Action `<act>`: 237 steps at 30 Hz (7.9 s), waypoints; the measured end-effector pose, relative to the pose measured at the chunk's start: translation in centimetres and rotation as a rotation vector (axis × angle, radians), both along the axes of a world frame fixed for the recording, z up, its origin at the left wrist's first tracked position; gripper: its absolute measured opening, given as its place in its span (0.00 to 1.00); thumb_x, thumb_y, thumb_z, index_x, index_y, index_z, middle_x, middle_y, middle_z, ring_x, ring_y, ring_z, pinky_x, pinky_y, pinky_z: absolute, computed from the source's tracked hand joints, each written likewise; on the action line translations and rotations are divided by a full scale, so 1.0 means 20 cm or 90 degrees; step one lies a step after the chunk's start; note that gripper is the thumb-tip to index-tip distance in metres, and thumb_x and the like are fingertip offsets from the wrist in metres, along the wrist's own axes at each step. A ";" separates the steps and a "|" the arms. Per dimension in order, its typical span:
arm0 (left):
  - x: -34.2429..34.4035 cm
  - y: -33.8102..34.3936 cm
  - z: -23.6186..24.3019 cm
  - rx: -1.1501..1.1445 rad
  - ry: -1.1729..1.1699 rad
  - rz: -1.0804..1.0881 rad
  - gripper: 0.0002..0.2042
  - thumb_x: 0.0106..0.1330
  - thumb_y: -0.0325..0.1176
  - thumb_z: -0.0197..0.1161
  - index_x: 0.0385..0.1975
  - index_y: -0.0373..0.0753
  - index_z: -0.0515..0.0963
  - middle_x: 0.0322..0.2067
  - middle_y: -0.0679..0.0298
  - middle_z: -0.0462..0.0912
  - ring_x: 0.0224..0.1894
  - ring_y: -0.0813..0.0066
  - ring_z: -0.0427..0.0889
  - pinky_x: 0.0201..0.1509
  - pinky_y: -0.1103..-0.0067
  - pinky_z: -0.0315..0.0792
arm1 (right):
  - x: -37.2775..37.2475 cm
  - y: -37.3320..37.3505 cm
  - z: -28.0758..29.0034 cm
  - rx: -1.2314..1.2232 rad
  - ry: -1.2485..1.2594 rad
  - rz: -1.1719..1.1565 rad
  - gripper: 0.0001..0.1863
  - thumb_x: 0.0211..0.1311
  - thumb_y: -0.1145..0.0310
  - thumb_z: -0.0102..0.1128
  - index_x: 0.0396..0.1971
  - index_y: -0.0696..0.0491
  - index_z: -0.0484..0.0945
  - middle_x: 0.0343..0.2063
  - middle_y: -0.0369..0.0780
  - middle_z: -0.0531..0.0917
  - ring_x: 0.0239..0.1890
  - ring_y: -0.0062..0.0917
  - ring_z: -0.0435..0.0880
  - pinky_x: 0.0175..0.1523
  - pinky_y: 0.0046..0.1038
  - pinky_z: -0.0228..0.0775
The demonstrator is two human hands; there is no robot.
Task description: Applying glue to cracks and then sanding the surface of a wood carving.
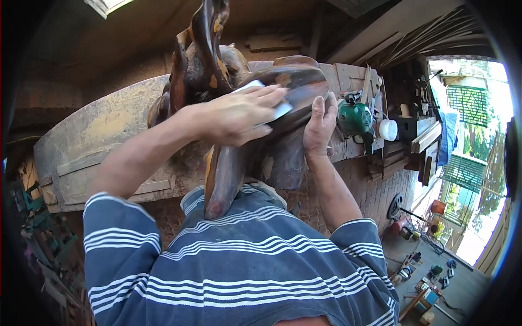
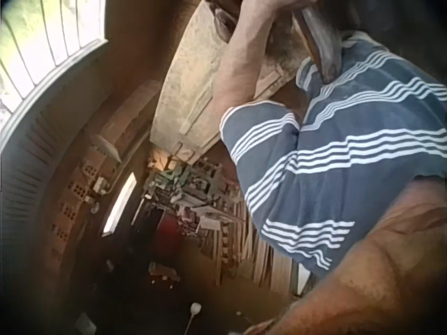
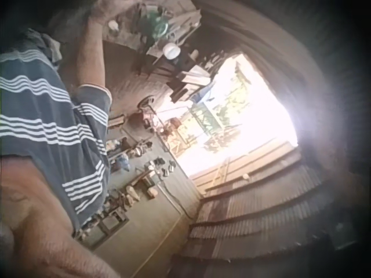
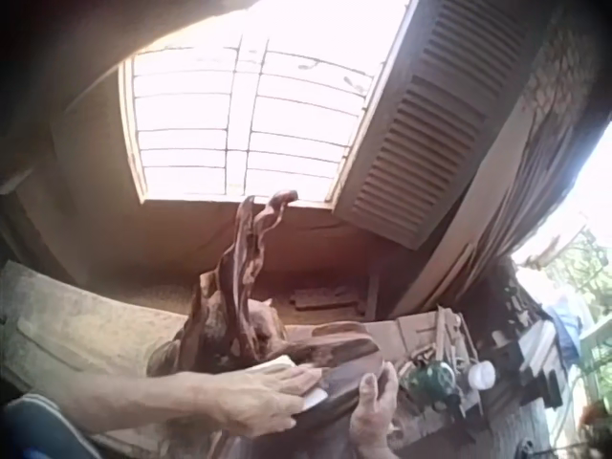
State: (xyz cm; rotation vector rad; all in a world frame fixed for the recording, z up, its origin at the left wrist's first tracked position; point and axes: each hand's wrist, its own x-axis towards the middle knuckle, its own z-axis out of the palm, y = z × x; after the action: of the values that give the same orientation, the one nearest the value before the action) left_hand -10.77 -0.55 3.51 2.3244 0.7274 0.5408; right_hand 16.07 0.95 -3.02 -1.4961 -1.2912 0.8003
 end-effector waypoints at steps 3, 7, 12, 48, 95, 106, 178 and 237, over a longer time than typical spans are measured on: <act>-0.21 -0.19 0.05 -0.193 -0.141 0.112 0.11 0.74 0.27 0.63 0.51 0.26 0.81 0.72 0.32 0.68 0.78 0.37 0.64 0.82 0.58 0.59 | -0.02 -0.02 0.04 -0.009 0.030 0.014 0.45 0.79 0.45 0.61 0.74 0.71 0.61 0.69 0.53 0.73 0.70 0.36 0.72 0.77 0.33 0.59; -0.29 -0.26 0.08 -0.110 -0.052 0.373 0.08 0.78 0.26 0.60 0.47 0.28 0.81 0.67 0.30 0.74 0.73 0.34 0.71 0.76 0.60 0.66 | -0.03 -0.02 0.08 -0.025 0.060 0.020 0.45 0.79 0.45 0.61 0.74 0.71 0.61 0.68 0.52 0.74 0.70 0.35 0.72 0.77 0.33 0.59; -0.27 -0.33 0.03 -0.153 -0.088 0.269 0.08 0.77 0.27 0.62 0.39 0.26 0.76 0.73 0.35 0.68 0.73 0.36 0.71 0.76 0.66 0.66 | -0.02 -0.03 0.08 -0.027 0.042 0.017 0.45 0.80 0.45 0.61 0.74 0.71 0.60 0.70 0.53 0.72 0.72 0.35 0.69 0.78 0.34 0.57; -0.22 -0.17 -0.08 -0.395 -0.277 0.206 0.25 0.83 0.36 0.46 0.73 0.28 0.71 0.72 0.49 0.75 0.78 0.62 0.67 0.84 0.68 0.53 | -0.01 0.00 0.01 0.022 0.060 0.007 0.38 0.85 0.49 0.53 0.73 0.70 0.65 0.68 0.50 0.75 0.70 0.33 0.72 0.76 0.32 0.61; 0.50 -0.08 0.06 -0.146 -0.104 0.282 0.10 0.74 0.31 0.63 0.43 0.26 0.80 0.70 0.37 0.71 0.75 0.39 0.68 0.80 0.57 0.62 | 0.09 0.01 -0.14 -0.140 0.334 0.109 0.26 0.86 0.57 0.43 0.67 0.61 0.76 0.62 0.52 0.81 0.66 0.40 0.78 0.72 0.38 0.66; 0.59 -0.03 0.03 -0.111 -0.165 0.346 0.11 0.76 0.29 0.60 0.47 0.25 0.79 0.66 0.37 0.76 0.73 0.36 0.71 0.79 0.58 0.63 | 0.09 0.02 -0.16 0.007 0.127 0.178 0.25 0.86 0.59 0.45 0.62 0.65 0.78 0.60 0.48 0.81 0.61 0.34 0.81 0.66 0.34 0.70; 0.08 0.00 -0.01 -0.236 0.177 0.412 0.29 0.83 0.44 0.53 0.70 0.23 0.64 0.76 0.29 0.58 0.82 0.38 0.55 0.84 0.59 0.52 | 0.07 0.12 -0.11 -0.131 0.407 0.121 0.28 0.88 0.59 0.42 0.72 0.67 0.69 0.67 0.47 0.78 0.67 0.31 0.76 0.75 0.31 0.62; -0.02 -0.23 -0.26 -0.130 -0.300 0.395 0.26 0.66 0.42 0.71 0.54 0.28 0.73 0.79 0.32 0.53 0.82 0.30 0.48 0.85 0.45 0.39 | 0.19 0.18 -0.16 -0.091 0.042 0.134 0.29 0.89 0.57 0.34 0.76 0.60 0.66 0.71 0.43 0.74 0.71 0.32 0.73 0.78 0.33 0.61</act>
State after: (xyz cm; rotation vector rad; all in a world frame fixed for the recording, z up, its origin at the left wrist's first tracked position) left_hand -11.26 -5.22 -1.67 1.6599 1.1965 1.1746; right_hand 19.80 4.65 -6.15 -1.4474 -1.3810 1.0897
